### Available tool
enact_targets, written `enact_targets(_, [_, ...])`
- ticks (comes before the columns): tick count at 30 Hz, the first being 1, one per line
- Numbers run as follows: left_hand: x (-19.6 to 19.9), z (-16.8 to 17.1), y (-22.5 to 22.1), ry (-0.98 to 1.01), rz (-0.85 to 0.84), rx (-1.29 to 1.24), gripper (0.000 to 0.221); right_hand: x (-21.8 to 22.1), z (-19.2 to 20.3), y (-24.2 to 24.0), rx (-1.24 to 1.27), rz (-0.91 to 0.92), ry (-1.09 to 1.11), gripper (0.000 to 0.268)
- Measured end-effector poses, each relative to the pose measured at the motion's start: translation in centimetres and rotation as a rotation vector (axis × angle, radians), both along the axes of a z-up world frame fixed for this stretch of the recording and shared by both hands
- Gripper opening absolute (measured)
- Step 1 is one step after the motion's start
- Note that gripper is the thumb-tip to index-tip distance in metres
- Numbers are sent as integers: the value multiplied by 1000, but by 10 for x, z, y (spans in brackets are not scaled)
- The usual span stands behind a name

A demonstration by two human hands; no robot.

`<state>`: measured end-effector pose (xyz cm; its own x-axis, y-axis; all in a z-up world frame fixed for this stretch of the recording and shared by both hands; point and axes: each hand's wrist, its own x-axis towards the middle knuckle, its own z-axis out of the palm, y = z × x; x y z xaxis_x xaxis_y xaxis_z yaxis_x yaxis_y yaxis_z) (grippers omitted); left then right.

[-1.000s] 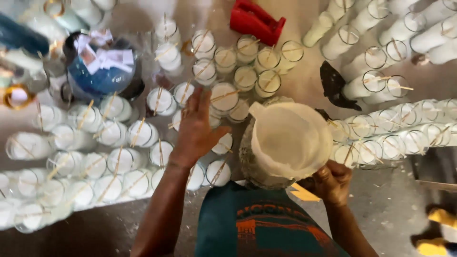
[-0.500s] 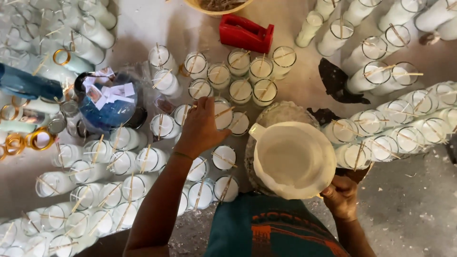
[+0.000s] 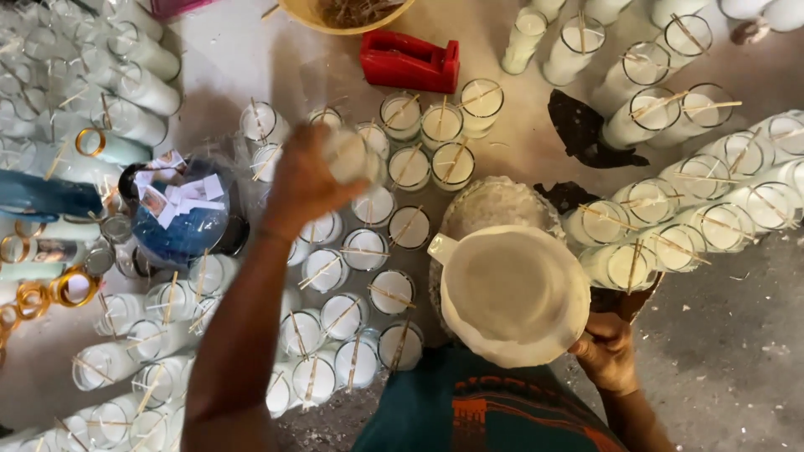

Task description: Pouring melted wax from a pitcher into glass jars with wicks to make candles.

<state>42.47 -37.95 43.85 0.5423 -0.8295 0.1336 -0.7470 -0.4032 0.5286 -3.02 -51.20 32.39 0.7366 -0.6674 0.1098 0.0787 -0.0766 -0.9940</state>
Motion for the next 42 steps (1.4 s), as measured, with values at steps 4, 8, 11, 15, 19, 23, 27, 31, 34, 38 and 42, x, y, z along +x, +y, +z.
enact_targets(4, [48,14,-42,99,92,13,72,0,-2,0,15,4,-27,56])
enact_targets(8, [107,-26,-87,-44,111,6,72,4,7,2,0,5,-36,56])
enact_targets(11, [131,-53,-111,-80,151,38,74,5,9,5,4,-11,-20,59])
enact_targets(15, [178,-131,-140,-152,169,162,89,3,10,4,-128,-52,132,66])
enact_targets(19, [171,-143,-148,-160,142,221,86,11,21,5,-17,-43,74,64])
enact_targets(23, [159,-143,-152,-81,141,329,89,16,30,7,125,23,-54,56])
enact_targets(27, [150,-142,-155,-27,148,339,87,22,41,5,87,47,-61,57])
enact_targets(31, [149,-145,-158,-35,159,336,82,25,42,5,111,46,-68,57])
enact_targets(34, [145,-137,-160,-57,160,405,82,26,44,5,146,54,-97,51])
enact_targets(38, [137,-121,-161,-52,114,478,86,25,45,6,98,35,-53,56])
enact_targets(42, [77,-56,-182,-51,-11,135,86,25,42,9,211,74,-139,49])
